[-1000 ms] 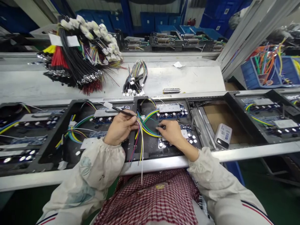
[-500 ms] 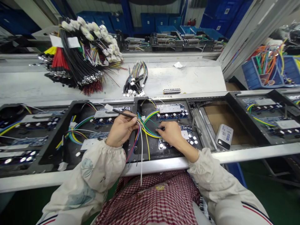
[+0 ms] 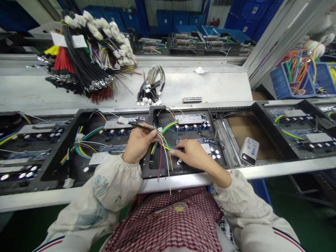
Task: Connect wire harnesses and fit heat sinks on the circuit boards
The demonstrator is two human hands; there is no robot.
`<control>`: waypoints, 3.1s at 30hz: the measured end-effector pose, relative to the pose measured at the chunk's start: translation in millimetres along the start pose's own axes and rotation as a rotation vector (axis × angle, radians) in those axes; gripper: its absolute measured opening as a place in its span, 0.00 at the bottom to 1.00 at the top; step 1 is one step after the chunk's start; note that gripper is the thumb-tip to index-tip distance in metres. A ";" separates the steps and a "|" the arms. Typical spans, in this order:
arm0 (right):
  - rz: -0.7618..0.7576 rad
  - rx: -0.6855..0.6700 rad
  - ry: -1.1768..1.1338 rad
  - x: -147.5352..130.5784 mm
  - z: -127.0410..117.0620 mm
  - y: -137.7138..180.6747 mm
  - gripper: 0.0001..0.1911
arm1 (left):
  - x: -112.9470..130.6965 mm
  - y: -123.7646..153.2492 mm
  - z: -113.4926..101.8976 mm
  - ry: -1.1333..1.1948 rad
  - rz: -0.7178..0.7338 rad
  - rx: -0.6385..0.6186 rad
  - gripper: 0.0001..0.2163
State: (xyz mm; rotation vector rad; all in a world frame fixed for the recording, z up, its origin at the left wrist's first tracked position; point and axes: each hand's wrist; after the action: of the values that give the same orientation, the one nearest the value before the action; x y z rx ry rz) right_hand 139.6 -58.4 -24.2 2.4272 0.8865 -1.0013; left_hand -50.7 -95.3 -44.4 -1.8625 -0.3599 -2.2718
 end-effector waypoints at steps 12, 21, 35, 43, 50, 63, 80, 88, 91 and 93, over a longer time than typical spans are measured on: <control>-0.105 -0.090 0.159 -11.3 -0.4 6.6 0.11 | 1.8 -0.1 -0.4 0.059 -0.001 0.001 0.15; 0.064 0.296 0.004 11.8 1.2 -9.0 0.07 | -0.8 -2.8 -2.0 0.063 0.025 0.011 0.16; 0.143 0.252 0.119 22.1 13.2 -19.5 0.09 | -2.7 -4.6 -2.8 0.064 0.029 0.031 0.16; 0.039 0.188 0.184 4.9 3.3 -4.9 0.13 | -2.1 -4.7 -2.0 0.030 0.023 0.027 0.16; -0.072 0.006 -0.135 -23.0 14.7 -5.8 0.13 | -2.6 -2.7 -1.3 0.025 0.025 0.003 0.15; 0.042 0.057 -0.165 -21.5 -2.4 -11.7 0.13 | 0.7 0.0 0.7 -0.099 0.015 -0.047 0.11; -0.063 0.350 0.078 20.9 9.2 -20.6 0.08 | 1.3 0.3 4.6 -0.114 -0.004 -0.011 0.08; -0.086 0.364 0.067 23.1 10.3 -20.1 0.07 | 2.1 0.3 4.0 -0.120 -0.002 -0.005 0.06; -0.070 0.343 0.081 22.0 9.0 -20.5 0.07 | 3.2 1.0 4.1 -0.122 -0.016 0.004 0.07; -0.073 0.327 0.095 21.0 8.2 -20.1 0.06 | 3.7 1.3 4.3 -0.118 -0.024 0.007 0.08</control>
State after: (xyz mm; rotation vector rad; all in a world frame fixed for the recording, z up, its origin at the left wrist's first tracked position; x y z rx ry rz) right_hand 133.6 -39.5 -47.0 2.7507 0.9090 -1.1432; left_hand -47.1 -95.3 -39.8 -2.0046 -0.4090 -2.1784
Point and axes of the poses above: each hand's wrist, its own y-axis away from the middle knuckle, its own z-axis out of the palm, x = y × z, and after that the axes turned 9 degrees about -y, right-handed
